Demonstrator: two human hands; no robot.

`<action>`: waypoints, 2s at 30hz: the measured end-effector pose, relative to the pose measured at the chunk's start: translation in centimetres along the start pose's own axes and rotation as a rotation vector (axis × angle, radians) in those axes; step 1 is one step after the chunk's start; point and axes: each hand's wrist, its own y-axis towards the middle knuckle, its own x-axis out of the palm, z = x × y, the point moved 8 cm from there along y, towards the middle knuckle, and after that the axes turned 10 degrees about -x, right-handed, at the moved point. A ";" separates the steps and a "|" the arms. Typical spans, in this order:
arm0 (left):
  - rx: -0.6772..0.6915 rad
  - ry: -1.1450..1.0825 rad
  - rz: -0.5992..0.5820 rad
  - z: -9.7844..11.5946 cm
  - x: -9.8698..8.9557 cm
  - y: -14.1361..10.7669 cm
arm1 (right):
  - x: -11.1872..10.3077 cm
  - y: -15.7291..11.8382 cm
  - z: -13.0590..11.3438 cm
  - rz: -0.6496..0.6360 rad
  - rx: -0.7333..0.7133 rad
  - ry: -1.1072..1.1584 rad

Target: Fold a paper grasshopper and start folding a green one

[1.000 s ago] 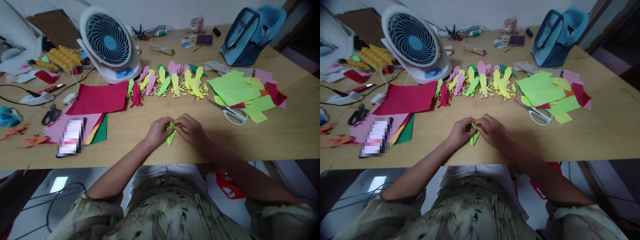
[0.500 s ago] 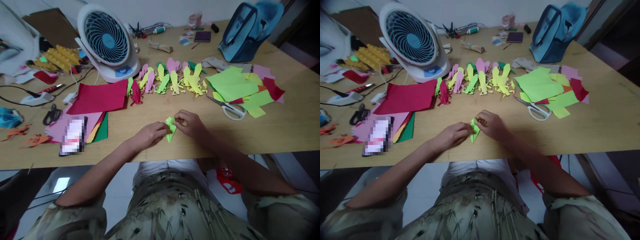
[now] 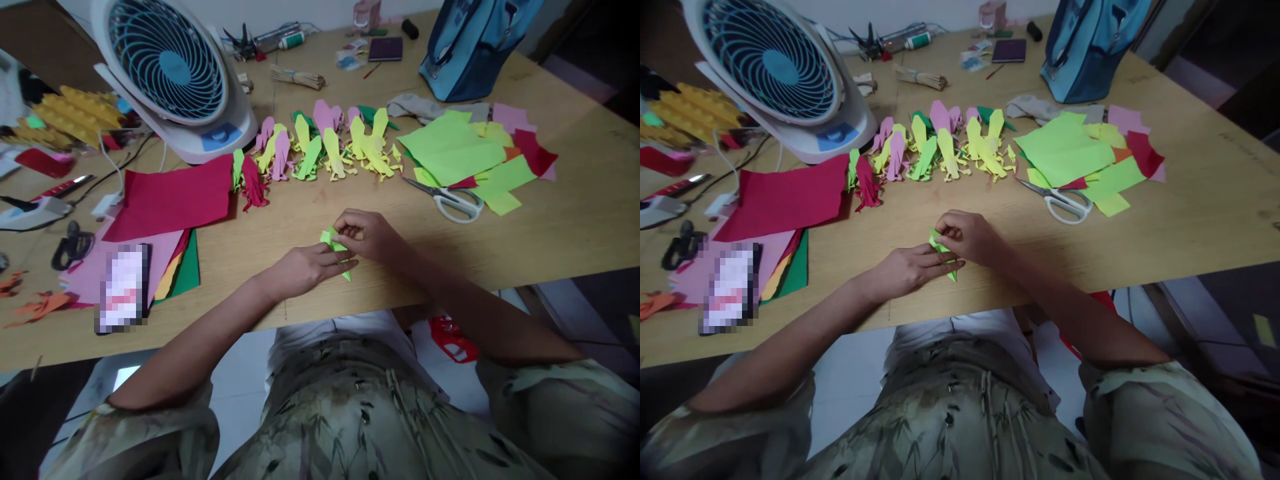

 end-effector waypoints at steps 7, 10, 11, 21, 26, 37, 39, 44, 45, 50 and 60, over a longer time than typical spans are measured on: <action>0.002 -0.062 0.037 -0.2 -0.2 -1.0 | 0.1 -0.1 -1.2 -0.030 -0.112 -0.075; 0.004 -0.072 0.030 -0.1 0.0 -1.1 | -0.1 -0.5 -1.6 -0.038 -0.145 -0.129; 0.007 -0.090 0.031 -0.1 0.0 -1.1 | -0.2 -0.6 -1.6 -0.038 -0.148 -0.144; -0.010 -0.053 0.036 -0.2 0.4 -1.3 | -0.5 -2.3 -1.5 -0.094 -0.155 -0.192; 0.008 0.048 0.004 0.3 0.5 -1.3 | -0.3 -3.0 -1.4 -0.087 -0.178 -0.289; 0.018 0.125 0.032 0.5 0.6 -1.4 | 1.1 -4.8 -2.7 -0.167 -0.326 -0.576; 0.009 0.135 0.041 0.5 0.5 -1.4 | 1.4 -5.0 -3.3 -0.198 -0.352 -0.669; -0.013 0.170 0.053 0.5 0.6 -1.7 | 1.9 -5.3 -4.2 -0.264 -0.411 -0.799; -0.020 0.170 0.056 0.5 0.5 -1.7 | 1.9 -5.3 -4.2 -0.271 -0.412 -0.810; -0.062 0.117 0.036 0.2 0.5 -2.0 | 2.0 -5.6 -4.3 -0.298 -0.417 -0.790; -0.173 0.048 -0.002 -0.7 0.9 -1.8 | 2.4 -6.1 -3.7 -0.315 -0.415 -0.803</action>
